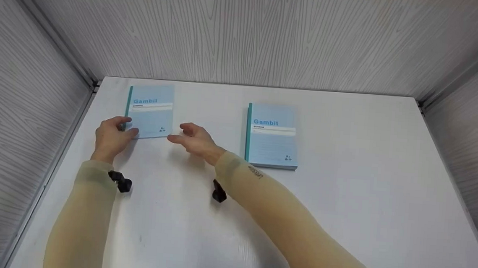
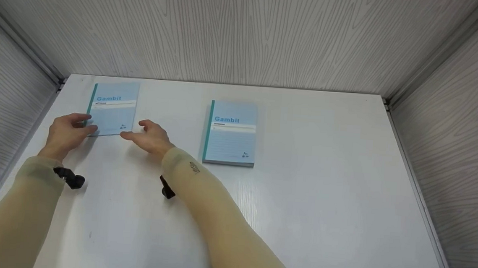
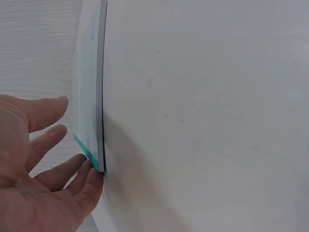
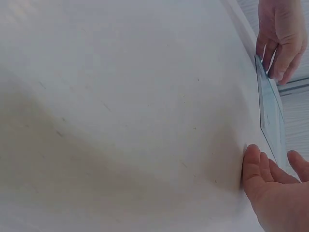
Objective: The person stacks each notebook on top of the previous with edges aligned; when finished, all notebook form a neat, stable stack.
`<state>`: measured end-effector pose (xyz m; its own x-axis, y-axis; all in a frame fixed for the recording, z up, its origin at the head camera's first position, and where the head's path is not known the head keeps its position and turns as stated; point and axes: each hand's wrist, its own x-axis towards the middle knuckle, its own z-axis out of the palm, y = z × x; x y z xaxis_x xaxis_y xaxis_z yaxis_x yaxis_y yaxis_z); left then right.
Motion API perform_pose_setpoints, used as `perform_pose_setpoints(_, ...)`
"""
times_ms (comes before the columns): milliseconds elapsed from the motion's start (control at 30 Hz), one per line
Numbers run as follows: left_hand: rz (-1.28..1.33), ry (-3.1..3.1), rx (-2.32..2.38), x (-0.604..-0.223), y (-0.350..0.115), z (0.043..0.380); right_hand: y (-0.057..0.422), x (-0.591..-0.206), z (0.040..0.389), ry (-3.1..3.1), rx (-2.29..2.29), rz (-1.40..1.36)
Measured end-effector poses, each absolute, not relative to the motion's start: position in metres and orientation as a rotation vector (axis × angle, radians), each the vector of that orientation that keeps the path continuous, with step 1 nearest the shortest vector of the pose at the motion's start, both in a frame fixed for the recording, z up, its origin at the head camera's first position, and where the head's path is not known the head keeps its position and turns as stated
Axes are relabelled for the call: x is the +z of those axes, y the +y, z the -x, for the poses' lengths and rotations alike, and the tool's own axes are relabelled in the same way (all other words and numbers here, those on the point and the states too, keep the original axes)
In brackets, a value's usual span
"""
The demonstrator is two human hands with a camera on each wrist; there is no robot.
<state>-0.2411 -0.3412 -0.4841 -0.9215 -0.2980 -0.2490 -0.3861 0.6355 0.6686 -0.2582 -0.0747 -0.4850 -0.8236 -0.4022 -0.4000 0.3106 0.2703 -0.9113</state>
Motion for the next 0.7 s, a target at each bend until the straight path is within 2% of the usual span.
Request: perform_pose_setpoints(700, 0.627, 2.723, 1.2, -0.489, -0.327, 0.248, -0.086, -0.475, 0.282, 2.007, -1.414, 0.114)
